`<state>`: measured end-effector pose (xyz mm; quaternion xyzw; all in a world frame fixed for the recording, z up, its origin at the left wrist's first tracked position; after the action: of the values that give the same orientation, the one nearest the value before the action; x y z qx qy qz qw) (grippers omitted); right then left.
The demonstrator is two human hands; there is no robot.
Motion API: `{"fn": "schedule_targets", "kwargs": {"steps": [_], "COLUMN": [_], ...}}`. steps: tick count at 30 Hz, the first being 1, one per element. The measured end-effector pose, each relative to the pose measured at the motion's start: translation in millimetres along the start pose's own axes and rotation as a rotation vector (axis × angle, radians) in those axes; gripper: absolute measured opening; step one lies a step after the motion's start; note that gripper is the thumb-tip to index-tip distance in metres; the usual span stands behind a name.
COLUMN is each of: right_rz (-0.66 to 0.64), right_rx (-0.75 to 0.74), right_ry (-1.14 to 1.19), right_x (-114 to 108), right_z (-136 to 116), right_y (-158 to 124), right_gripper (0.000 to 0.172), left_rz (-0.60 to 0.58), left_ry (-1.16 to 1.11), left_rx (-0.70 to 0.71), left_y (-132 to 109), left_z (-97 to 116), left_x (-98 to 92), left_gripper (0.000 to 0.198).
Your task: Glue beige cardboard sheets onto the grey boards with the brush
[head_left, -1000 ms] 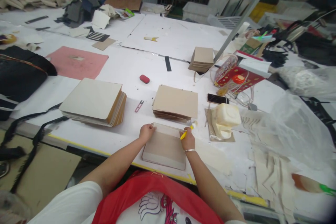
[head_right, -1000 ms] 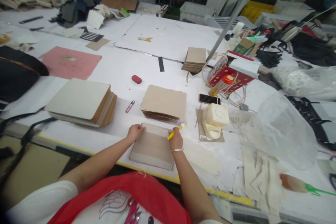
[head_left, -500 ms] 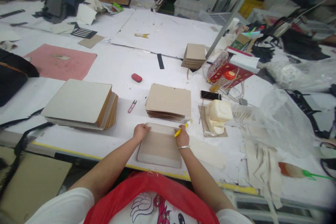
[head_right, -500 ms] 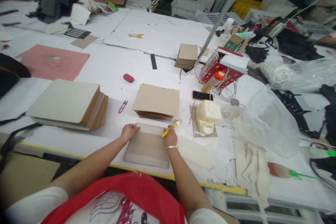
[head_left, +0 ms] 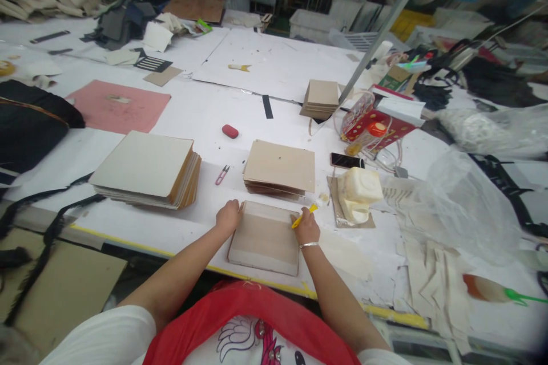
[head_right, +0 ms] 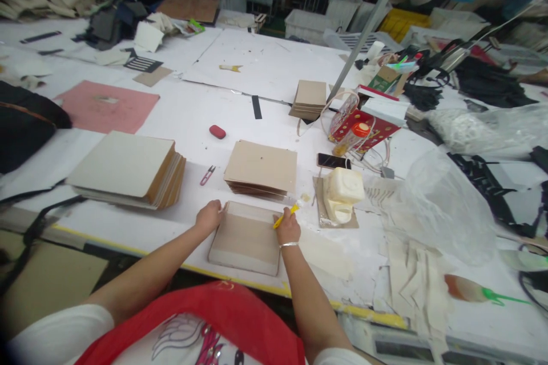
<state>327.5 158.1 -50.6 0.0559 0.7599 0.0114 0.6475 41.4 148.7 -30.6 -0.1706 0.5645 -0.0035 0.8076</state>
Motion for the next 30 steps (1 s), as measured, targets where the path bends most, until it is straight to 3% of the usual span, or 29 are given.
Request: {"fn": "schedule_targets", "kwargs": {"steps": [2, 4, 6, 8, 10, 13, 15, 17, 22, 26, 30], "right_rz": [0.05, 0.105, 0.159, 0.197, 0.209, 0.177, 0.144, 0.105, -0.048, -0.151, -0.124], "right_rx": [-0.006, -0.036, -0.088, -0.108, -0.105, -0.12, -0.131, -0.131, -0.161, -0.135, -0.063], "right_ry": [0.005, 0.062, 0.149, 0.229, 0.299, 0.396, 0.459, 0.524, 0.729, 0.874, 0.783], "right_x": [-8.3, -17.0, -24.9, -31.5, -36.8, -44.3, -49.9, -56.0, -71.0, -71.4, -59.1], "right_z": [14.0, 24.4, 27.8, 26.7, 20.9, 3.8, -8.6, -19.8, -52.4, -68.1, -45.3], "right_y": [-6.6, -15.4, -25.0, -33.3, -39.3, -44.0, -46.1, -49.3, -69.7, -87.9, -95.5], "right_gripper": [0.046, 0.044, 0.04, 0.036, 0.033, 0.031, 0.03, 0.029, 0.022, 0.018, 0.018], "left_rz": [0.123, 0.309, 0.543, 0.735, 0.769, 0.601, 0.523, 0.509, 0.48, 0.269, -0.011], "left_ry": [-0.003, -0.045, -0.052, 0.01, 0.124, 0.281, 0.343, 0.359, 0.201, 0.136, 0.217], "left_rx": [0.133, 0.252, 0.287, 0.23, 0.139, 0.094, 0.14, 0.238, 0.578, 0.917, 1.18], "left_y": [-17.4, -36.1, -52.5, -62.2, -60.2, -47.1, -46.2, -54.5, -98.1, -142.6, -180.4], "left_z": [-3.9, -19.6, -49.2, -85.4, -117.5, -145.0, -146.2, -134.3, -65.5, 23.5, 101.5], "left_x": [-27.6, -67.4, -115.3, -159.2, -187.3, -197.5, -194.4, -189.1, -152.3, -80.8, 7.4], "left_gripper": [0.019, 0.019, 0.026, 0.046, 0.065, 0.062, 0.043, 0.028, 0.024, 0.028, 0.027]}}
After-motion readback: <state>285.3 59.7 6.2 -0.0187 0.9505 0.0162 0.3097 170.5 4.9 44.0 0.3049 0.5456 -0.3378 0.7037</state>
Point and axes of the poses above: each hand's wrist, its own y-axis towards the middle knuckle, its own x-axis out of the palm, z = x × y, the point moved 8 cm from there along y, towards the middle knuckle, and after that the axes turned 1 degree about -x, right-handed, at the moved point
